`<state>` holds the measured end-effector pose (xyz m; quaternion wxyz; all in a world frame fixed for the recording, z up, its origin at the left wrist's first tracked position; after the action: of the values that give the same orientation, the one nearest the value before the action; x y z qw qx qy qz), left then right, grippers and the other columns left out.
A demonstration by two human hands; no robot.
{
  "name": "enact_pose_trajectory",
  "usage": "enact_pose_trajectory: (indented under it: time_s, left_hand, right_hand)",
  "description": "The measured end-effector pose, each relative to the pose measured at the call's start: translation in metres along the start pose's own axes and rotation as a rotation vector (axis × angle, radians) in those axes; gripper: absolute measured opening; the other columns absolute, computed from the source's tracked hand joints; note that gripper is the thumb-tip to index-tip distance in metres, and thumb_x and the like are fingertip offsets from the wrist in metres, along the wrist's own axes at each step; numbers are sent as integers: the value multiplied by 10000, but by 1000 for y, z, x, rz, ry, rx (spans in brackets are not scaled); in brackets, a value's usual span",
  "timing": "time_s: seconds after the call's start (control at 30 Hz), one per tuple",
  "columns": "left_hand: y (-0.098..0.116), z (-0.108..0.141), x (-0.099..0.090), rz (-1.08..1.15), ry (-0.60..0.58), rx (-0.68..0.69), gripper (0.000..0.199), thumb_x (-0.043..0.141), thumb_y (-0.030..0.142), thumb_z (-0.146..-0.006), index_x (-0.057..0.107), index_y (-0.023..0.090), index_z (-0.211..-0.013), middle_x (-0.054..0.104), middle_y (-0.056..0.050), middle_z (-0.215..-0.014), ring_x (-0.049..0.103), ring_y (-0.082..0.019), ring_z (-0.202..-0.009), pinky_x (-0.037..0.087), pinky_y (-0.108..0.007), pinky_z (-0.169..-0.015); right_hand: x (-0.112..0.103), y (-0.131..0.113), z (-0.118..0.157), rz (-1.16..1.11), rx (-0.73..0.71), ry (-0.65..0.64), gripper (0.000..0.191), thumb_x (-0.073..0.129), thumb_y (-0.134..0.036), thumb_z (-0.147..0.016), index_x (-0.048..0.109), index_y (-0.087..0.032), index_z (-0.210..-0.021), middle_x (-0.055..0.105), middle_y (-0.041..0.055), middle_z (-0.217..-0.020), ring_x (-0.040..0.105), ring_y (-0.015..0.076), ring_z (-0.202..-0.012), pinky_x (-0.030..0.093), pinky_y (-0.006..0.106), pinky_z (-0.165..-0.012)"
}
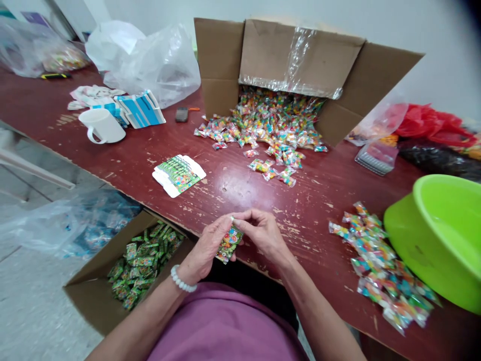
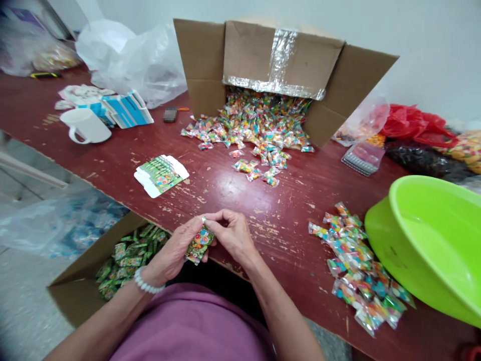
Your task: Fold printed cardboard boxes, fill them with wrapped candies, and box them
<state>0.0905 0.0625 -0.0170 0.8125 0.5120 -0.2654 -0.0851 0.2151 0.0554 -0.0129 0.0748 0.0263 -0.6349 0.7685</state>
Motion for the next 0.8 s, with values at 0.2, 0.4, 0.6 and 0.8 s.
enact_pose_trajectory:
  time_s: [0.2, 0.4, 0.6, 0.8]
  left_hand:
    - [-3, -2, -3, 36, 42, -40, 555, 551, 560, -916, 660, 161, -1286, 713, -103, -929, 558, -122, -552, 518, -246, -444]
    - [0, 0, -3, -51, 10, 0, 550, 641, 486, -888, 593, 194, -1352, 685, -80, -1011, 579, -118, -661, 497, -204, -520]
    - [-3, 2, -6, -55, -36, -23, 556, 613, 518, -898, 561, 201, -1351, 623, -30, -874, 551, -94, -583, 499, -211, -506]
    - [-11, -2, -8, -29, 37, -98, 509, 593, 579, -879, 624, 201, -1218, 641, -40, -879, 580, -119, -585, 521, -226, -459]
  right_hand:
    - [6, -6, 10, 110, -204, 7, 180, 697, -382, -861, 741, -211, -895, 725, 63, -1052, 650, 155, -773, 520, 275, -667]
    - [1, 5, 1, 55, 0, -8, 209, 756, -376, -794, 711, -173, -812, 673, -3, -671, 585, 131, -584, 465, 251, -568]
    - [0, -15, 7, 366, -384, -30, 129, 621, -270, -912, 725, -194, -898, 720, 63, -941, 655, 178, -829, 506, 307, -773]
    - [14, -8, 19, 562, -453, -102, 143, 559, -241, -945, 690, -235, -1004, 682, 79, -1028, 631, 217, -969, 487, 358, -879]
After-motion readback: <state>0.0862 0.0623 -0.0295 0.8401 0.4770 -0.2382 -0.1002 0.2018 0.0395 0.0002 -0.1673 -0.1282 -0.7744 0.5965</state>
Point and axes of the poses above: each hand's wrist, its own z-axis away from the middle knuckle, its own x-axis out of the palm, y = z × x, the point moved 6 cm from there along -z, towards the middle knuckle
